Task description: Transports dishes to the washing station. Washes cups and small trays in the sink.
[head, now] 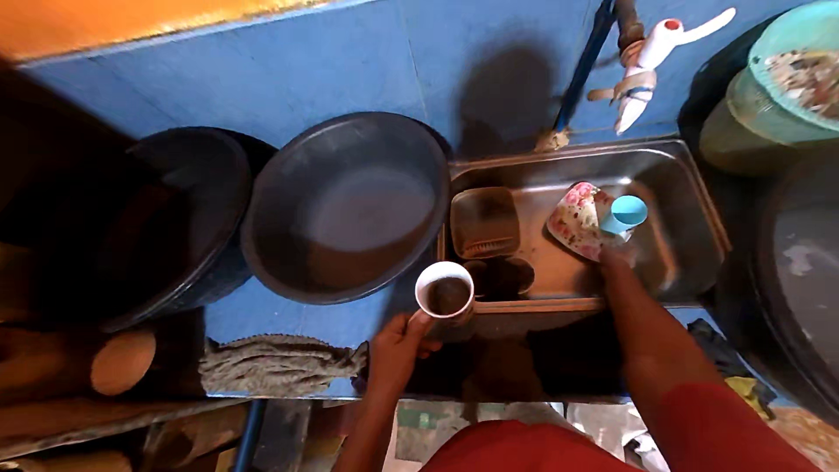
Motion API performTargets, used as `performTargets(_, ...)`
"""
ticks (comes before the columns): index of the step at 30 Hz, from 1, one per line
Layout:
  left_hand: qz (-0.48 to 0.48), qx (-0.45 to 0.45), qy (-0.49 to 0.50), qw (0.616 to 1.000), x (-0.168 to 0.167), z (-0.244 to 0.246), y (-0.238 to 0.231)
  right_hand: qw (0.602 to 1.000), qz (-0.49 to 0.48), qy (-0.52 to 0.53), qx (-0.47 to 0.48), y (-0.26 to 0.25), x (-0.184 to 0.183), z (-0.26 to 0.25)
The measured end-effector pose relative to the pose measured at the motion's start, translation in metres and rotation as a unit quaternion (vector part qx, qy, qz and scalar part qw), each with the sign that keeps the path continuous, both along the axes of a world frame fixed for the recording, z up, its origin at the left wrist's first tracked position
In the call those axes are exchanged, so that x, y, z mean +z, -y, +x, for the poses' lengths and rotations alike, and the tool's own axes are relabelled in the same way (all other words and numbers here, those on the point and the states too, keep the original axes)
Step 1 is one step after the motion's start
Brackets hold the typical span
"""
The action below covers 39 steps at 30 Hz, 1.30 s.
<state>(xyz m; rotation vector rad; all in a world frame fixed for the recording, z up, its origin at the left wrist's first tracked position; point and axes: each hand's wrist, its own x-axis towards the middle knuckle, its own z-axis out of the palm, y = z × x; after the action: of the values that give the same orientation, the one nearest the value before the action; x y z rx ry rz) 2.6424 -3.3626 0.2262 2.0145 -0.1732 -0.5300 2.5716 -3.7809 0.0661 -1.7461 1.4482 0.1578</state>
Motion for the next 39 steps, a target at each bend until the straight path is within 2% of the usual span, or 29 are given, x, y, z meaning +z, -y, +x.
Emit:
performTargets(4, 0.000, -0.066, 0.049, 0.997, -0.006, 0.018, 0.047, 0.980, -0.055, -0.105, 0.159, 0.011, -0.016, -0.004)
performTargets(8, 0.015, -0.147, 0.158, 0.976, -0.022, 0.034, 0.089, 0.995, -0.048, -0.012, 0.086, 0.001, 0.005, -0.015)
performTargets(14, 0.020, -0.182, 0.113, 0.977, -0.004, 0.028, 0.142, 0.994, -0.044, -0.031, 0.095, 0.002, 0.010, -0.023)
performTargets(21, 0.071, -0.225, 0.108, 0.966, -0.006, 0.040, 0.183, 0.997, -0.055, 0.011, 0.049, 0.017, -0.005, -0.039)
performTargets(24, 0.124, -0.253, 0.115, 0.952, -0.008, 0.052, 0.213, 0.996, -0.045, -0.010, 0.071, 0.022, -0.005, -0.041)
performTargets(28, 0.149, -0.292, 0.141, 0.934, -0.022, 0.070, 0.255, 0.988, -0.054, -0.042, 0.139, 0.014, -0.004, -0.043)
performTargets(34, 0.170, -0.353, 0.206, 0.897, -0.038, 0.081, 0.328, 0.986, -0.008, -0.064, 0.154, 0.024, 0.005, -0.042)
performTargets(37, 0.204, -0.391, 0.227, 0.869, -0.049, 0.080, 0.365, 0.994, 0.007, -0.047, 0.096, 0.036, 0.011, -0.039)
performTargets(39, 0.223, -0.420, 0.243, 0.845, -0.059, 0.077, 0.387, 0.999, -0.017, 0.046, 0.007, 0.045, 0.014, -0.034)
